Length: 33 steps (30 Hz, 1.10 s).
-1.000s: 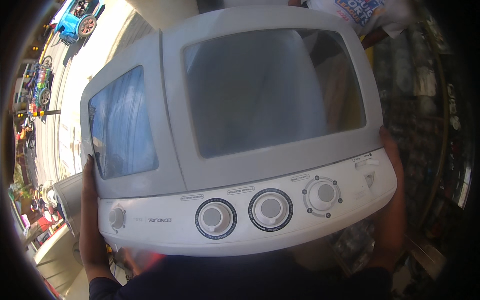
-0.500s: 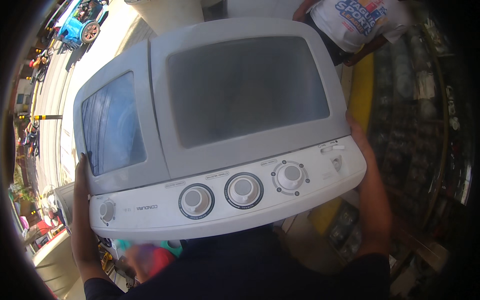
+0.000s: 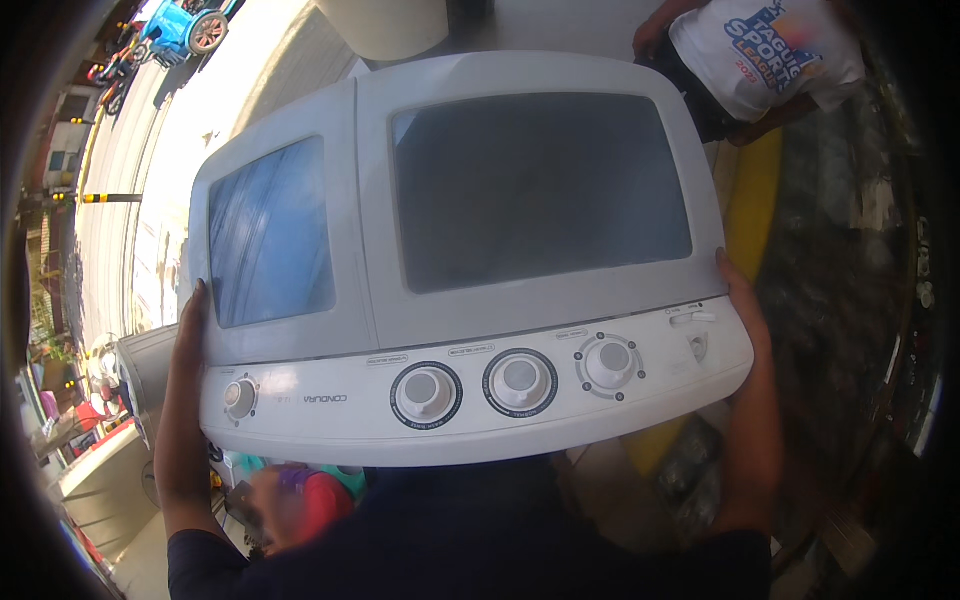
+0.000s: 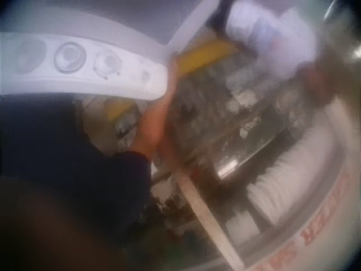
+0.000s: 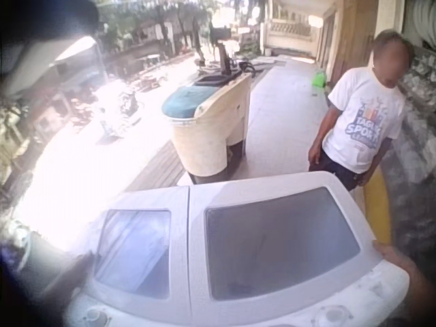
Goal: The person works on the internal wiring of a top-loading washing machine, then reassembles the top panel using a power drill. The person manipulates wires and components inside the machine, then secures the top cover with screws.
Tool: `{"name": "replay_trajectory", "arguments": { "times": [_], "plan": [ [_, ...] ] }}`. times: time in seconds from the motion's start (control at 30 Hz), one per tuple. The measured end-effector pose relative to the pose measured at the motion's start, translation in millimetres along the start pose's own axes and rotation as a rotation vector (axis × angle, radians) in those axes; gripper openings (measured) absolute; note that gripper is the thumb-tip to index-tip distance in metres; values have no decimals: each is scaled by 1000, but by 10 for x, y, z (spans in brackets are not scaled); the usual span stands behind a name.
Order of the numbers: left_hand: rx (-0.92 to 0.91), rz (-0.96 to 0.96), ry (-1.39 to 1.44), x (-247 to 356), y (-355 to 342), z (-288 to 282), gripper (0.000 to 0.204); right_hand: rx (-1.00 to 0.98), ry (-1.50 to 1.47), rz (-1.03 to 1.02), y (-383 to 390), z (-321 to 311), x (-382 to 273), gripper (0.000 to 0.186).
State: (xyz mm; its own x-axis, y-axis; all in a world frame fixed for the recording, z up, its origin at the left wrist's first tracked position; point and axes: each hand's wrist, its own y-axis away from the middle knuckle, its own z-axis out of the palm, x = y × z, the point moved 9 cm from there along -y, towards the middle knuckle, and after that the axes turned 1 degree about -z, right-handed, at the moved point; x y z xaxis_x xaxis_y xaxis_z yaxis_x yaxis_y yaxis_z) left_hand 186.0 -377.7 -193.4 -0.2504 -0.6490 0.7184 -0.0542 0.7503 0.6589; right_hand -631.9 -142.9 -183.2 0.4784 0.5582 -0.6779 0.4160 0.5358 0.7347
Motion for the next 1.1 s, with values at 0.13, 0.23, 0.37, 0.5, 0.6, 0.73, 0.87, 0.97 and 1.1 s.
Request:
{"name": "replay_trajectory", "arguments": {
  "times": [0.13, 0.23, 0.37, 0.5, 0.6, 0.73, 0.87, 0.97, 1.1],
  "plan": [
    [64, -66, -52, -171, -6, -90, 78, -86, -24, 104, 153, 302, 54, 69],
    [78, -102, -60, -230, 34, -109, 80, 13, -22, 105, 174, 273, 68, 68],
    [44, -142, 12, -316, 97, 5, 80, -66, 24, 37, 152, 283, 31, 68],
    [80, -209, 81, -480, 75, 62, 82, -88, 11, 85, 150, 209, 128, 70],
    [117, -158, 40, -514, 37, 39, 86, -95, -13, 143, 146, 173, 276, 71],
    [107, -44, -18, -384, -4, 54, 90, -93, -80, 167, 82, 97, 365, 72],
    [134, -69, -104, -365, 171, -48, 93, -172, 190, 19, -86, -34, 59, 75],
    [-11, -66, -100, -579, 463, -69, 89, -214, 620, -153, -165, -178, -171, 80],
    [-206, -129, 405, -1211, 896, 40, 78, -88, 1055, -325, -131, -474, -231, 79]
  ]
}}
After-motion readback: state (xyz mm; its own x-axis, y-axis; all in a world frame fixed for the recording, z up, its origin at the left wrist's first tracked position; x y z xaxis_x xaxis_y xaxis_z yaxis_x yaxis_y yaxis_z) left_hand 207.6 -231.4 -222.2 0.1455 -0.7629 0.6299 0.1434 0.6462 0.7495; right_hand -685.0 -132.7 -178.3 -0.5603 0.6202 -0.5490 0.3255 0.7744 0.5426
